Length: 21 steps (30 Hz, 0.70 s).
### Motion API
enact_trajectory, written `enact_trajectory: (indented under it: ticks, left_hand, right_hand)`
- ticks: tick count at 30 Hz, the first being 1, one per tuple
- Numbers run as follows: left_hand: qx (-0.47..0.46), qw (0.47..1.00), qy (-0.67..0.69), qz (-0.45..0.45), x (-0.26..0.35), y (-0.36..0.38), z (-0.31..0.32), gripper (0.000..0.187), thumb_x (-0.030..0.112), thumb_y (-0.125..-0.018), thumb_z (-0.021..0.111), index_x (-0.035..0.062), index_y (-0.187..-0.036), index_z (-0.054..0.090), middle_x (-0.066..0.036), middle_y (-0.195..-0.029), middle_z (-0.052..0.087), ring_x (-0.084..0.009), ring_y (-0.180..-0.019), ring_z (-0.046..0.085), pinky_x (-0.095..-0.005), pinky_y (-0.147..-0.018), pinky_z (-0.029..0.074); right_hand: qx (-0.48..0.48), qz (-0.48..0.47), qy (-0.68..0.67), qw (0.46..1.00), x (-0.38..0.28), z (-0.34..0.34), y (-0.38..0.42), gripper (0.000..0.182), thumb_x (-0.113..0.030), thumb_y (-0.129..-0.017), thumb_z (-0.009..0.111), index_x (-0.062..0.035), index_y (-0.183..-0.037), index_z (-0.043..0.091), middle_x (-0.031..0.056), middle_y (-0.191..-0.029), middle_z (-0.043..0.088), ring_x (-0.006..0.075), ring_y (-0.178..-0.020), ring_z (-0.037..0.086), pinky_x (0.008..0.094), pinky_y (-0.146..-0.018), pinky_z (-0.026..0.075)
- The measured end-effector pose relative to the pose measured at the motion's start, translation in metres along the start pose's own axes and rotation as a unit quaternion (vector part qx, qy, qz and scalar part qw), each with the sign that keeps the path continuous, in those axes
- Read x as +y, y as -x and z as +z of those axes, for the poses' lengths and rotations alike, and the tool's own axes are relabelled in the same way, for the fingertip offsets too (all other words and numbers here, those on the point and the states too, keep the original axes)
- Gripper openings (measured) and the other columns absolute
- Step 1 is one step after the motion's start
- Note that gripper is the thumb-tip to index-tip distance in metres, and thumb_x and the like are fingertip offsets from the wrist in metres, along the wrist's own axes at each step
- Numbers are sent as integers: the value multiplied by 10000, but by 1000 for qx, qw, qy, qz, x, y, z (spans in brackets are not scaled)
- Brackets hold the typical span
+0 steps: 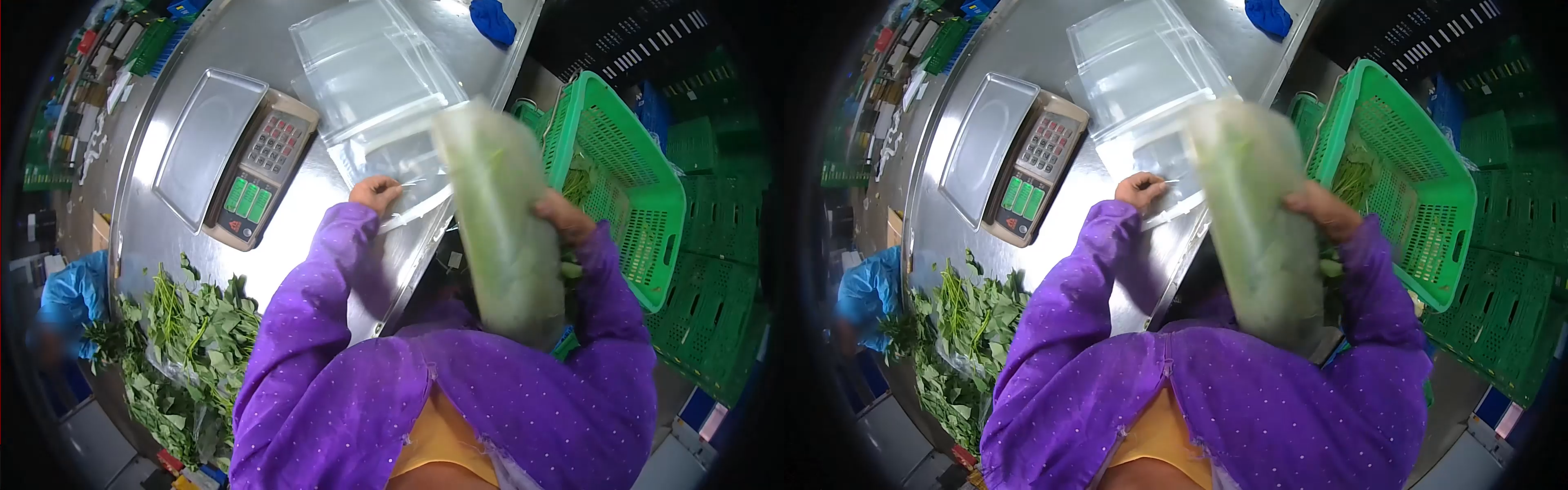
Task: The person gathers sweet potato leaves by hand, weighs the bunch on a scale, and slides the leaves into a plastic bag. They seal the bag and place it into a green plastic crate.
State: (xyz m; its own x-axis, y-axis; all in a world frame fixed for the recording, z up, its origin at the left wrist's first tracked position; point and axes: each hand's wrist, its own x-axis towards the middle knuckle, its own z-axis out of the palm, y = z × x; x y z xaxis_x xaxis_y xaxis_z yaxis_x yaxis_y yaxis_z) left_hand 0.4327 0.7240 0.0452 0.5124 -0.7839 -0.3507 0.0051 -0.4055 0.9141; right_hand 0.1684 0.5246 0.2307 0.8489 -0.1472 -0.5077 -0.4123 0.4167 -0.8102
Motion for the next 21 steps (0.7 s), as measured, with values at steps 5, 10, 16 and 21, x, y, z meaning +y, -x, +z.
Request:
enact_trajectory:
  ticks: [5,10,16,21]
  left_hand:
    - [66,982,175,-24,36,-2,-30,144,125,-781,641,-18,-794,640,-40,-692,623,-94,-640,552,-229,-610,443]
    - [196,962,11,188,53,18,-48,69,65,-785,637,3,-812,622,-13,-716,595,-91,-623,518,-245,-590,430]
    - [210,933,-120,266,118,42,-5,67,58,-770,637,20,-823,620,-67,-759,615,-125,-646,567,-252,-602,456]
    - [288,931,60,215,93,8,-34,67,61,-796,625,-1,-821,619,-54,-718,611,-100,-663,549,-244,-628,452]
  right_hand:
    - [-108,134,20,985,36,36,-60,562,-305,-819,619,18,-1236,424,81,-1120,535,137,-1019,506,258,-867,408]
    - [-42,100,63,992,33,37,-55,657,-330,-804,640,33,-1271,354,107,-1140,519,157,-1027,509,273,-876,408]
    - [71,1,213,974,28,57,-74,782,-255,-780,679,66,-1328,222,162,-1256,430,210,-1152,437,317,-955,362]
    - [-37,-89,179,979,31,62,-76,896,-287,-748,712,46,-1361,150,206,-1313,363,250,-1217,371,327,-1011,296]
